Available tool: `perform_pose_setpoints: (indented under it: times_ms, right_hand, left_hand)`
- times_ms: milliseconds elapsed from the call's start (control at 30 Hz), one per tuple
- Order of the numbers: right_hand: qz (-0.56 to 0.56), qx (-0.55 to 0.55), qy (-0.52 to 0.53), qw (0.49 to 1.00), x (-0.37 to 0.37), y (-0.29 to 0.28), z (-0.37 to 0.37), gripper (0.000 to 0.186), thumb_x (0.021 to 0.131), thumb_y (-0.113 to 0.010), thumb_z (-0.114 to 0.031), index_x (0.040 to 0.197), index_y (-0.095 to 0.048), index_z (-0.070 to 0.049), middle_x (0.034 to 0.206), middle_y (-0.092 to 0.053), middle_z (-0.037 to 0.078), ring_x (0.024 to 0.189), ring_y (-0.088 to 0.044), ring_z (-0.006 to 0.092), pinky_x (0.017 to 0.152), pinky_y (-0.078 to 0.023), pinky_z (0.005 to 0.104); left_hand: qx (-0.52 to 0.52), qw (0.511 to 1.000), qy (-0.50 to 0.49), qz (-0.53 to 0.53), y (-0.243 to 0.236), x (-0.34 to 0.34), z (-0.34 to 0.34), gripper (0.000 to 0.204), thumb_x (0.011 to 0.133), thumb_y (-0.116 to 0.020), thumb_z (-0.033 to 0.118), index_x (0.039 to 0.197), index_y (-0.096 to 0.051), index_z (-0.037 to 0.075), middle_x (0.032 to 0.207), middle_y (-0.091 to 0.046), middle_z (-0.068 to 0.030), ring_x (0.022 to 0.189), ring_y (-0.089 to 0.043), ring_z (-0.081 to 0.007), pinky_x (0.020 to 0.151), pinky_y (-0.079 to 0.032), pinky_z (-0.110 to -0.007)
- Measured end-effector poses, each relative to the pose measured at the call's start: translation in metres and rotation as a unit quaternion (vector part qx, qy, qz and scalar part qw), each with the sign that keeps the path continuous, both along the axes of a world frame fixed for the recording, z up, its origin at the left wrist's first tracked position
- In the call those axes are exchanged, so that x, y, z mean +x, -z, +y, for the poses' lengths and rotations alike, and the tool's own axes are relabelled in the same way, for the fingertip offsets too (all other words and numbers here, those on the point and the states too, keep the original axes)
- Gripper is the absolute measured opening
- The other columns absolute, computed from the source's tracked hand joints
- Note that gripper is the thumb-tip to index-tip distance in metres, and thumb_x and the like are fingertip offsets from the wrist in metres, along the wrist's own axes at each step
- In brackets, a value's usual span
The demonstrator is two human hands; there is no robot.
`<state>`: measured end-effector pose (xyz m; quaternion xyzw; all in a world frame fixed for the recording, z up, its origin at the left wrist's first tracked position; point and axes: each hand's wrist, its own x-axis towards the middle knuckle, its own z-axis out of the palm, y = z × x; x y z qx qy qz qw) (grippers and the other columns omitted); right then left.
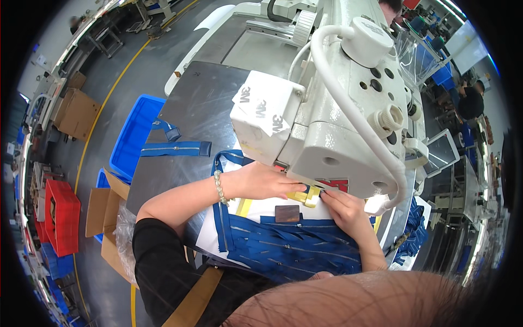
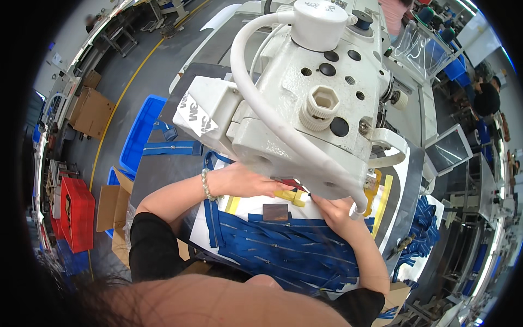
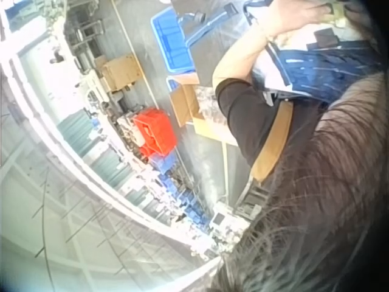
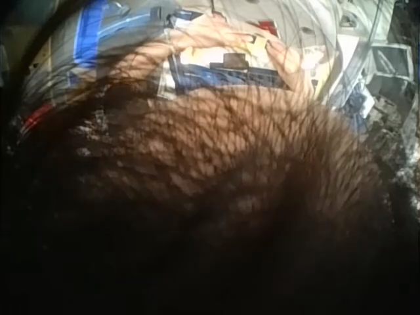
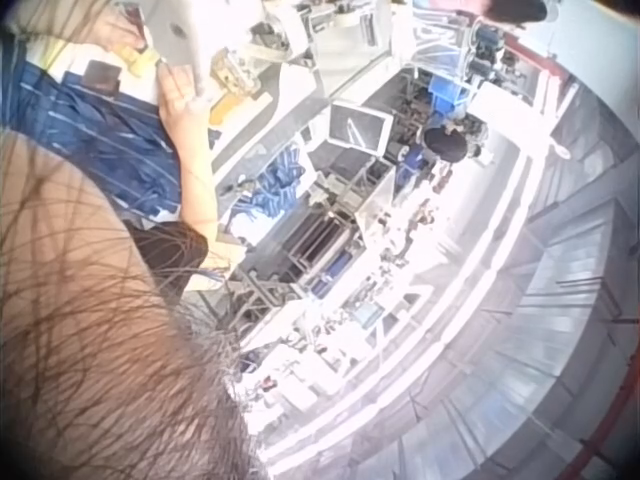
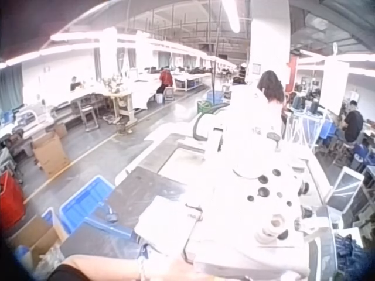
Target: The recorder uses an industrial sewing machine to sew together blue strips of material.
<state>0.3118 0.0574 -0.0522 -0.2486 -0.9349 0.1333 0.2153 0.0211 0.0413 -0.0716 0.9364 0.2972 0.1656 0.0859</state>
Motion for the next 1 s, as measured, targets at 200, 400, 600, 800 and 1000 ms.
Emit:
perform_pose_setpoints:
  times_ms: [200,400,600,800,1000]
  right_hand:
    - [-0.007,-0.008,0.001,1.0,0.0,-0.002,0.0,0.027,0.071,-0.069,0.005,0.097,-0.068,0.0,0.096,-0.068,0.014,0.08,-0.067,0.028,0.068,-0.055,0.0354]
    - [-0.014,0.019,-0.002,1.0,0.001,-0.003,0.0,0.026,0.072,-0.07,0.0,0.098,-0.069,-0.003,0.099,-0.069,0.01,0.083,-0.066,0.0263,0.065,-0.052,0.0352]
    - [-0.063,0.037,0.017,0.997,0.0,-0.009,-0.003,0.026,0.074,-0.07,-0.005,0.1,-0.069,-0.007,0.103,-0.068,0.006,0.09,-0.064,0.0218,0.07,-0.045,0.0327]
    - [-0.059,0.061,0.012,0.996,-0.007,-0.017,-0.005,0.027,0.073,-0.071,-0.006,0.1,-0.069,-0.008,0.104,-0.068,0.004,0.09,-0.064,0.0195,0.073,-0.045,0.0316]
    - [-0.014,0.042,-0.076,0.996,-0.028,-0.01,0.012,0.029,0.073,-0.072,-0.008,0.101,-0.069,-0.008,0.098,-0.07,0.004,0.075,-0.067,0.0204,0.062,-0.052,0.0313]
  left_hand:
    - [0.009,1.0,-0.002,0.007,0.009,0.0,-0.002,0.048,0.089,-0.057,0.035,0.134,-0.049,0.022,0.126,-0.058,0.0045,0.107,-0.06,-0.017,0.091,-0.049,-0.033]
    - [-0.077,0.997,-0.009,0.015,-0.003,0.001,-0.003,0.047,0.09,-0.056,0.035,0.134,-0.05,0.021,0.125,-0.06,0.0022,0.105,-0.062,-0.0168,0.092,-0.047,-0.033]
    - [-0.107,0.994,-0.007,-0.005,0.0,0.001,-0.003,0.047,0.089,-0.058,0.033,0.134,-0.05,0.02,0.124,-0.06,0.0018,0.106,-0.062,-0.0173,0.087,-0.05,-0.034]
    - [-0.096,0.995,0.012,0.036,-0.006,0.004,0.001,0.049,0.09,-0.057,0.031,0.136,-0.047,0.018,0.132,-0.056,-0.0007,0.107,-0.062,-0.0207,0.086,-0.052,-0.032]
    - [-0.012,1.0,0.02,-0.016,0.008,0.004,0.002,0.045,0.089,-0.059,0.031,0.131,-0.051,0.019,0.13,-0.055,0.0032,0.113,-0.058,-0.0167,0.09,-0.046,-0.038]
